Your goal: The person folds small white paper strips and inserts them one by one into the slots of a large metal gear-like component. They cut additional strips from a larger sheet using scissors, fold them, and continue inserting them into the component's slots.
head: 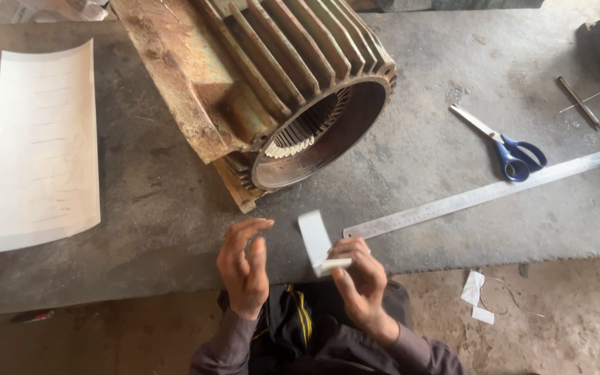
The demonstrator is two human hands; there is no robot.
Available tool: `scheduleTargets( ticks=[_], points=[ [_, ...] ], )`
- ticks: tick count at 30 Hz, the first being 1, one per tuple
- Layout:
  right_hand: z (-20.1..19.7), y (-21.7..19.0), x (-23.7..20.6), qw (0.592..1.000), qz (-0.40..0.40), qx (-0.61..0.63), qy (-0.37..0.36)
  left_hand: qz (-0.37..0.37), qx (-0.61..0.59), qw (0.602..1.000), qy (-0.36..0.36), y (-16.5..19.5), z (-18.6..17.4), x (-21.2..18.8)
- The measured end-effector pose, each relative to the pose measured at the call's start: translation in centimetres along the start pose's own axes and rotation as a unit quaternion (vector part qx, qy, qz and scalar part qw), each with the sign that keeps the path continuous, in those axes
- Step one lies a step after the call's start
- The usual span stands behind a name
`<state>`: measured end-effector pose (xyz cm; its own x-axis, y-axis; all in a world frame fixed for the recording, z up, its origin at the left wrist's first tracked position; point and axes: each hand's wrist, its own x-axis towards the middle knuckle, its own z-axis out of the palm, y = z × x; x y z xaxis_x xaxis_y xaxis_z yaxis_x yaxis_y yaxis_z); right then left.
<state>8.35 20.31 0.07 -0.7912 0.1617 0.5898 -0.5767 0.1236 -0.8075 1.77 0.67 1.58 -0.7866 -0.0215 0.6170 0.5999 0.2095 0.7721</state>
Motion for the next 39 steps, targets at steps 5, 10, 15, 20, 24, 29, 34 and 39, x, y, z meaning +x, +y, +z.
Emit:
scheduleTargets(
  ticks=[5, 10, 15, 20, 24, 29, 34, 39],
  points=[
    [-0.3, 1.3, 1.3, 1.0, -0.017, 0.001, 0.021, -0.018, 0.008, 1.0, -0.021, 0.0, -0.5, -1.1],
    [0.1, 0.9, 1.7, 0.997, 0.064, 0.044, 0.03, -0.045, -0.002, 0.999, 0.002, 1.0, -0.8, -2.5],
    [0.8, 0.1, 1.9, 0.998, -0.058, -0.038, 0.005, 0.026, 0.022, 0.999, -0.006, 0.4, -0.6, -2.4],
    [1.5, -0.7, 2.9, 0.999, 0.036, -0.003, 0.006, -0.006, -0.016, 1.0, -0.024, 0.4, -1.2, 0.5],
    [1.0, -3.6, 3.0, 0.98, 0.195, 0.031, -0.01, -0.026, -0.031, 0.999, -0.031, 3.2, -1.3, 1.9],
    [-0.1, -6.8, 3.4, 0.972, 0.23, 0.018, -0.047, -0.197, -0.044, 0.964, -0.174, 8.2, -1.3, -0.3],
    [-1.1, -7.0, 3.8, 0.957, 0.269, -0.024, -0.108, -0.28, -0.08, 0.945, -0.148, 9.3, -1.3, -0.1],
    [-1.0, -4.6, 4.5, 0.966, 0.201, -0.067, -0.148, -0.261, -0.044, 0.951, -0.159, 7.2, -0.9, -0.1]
  ],
)
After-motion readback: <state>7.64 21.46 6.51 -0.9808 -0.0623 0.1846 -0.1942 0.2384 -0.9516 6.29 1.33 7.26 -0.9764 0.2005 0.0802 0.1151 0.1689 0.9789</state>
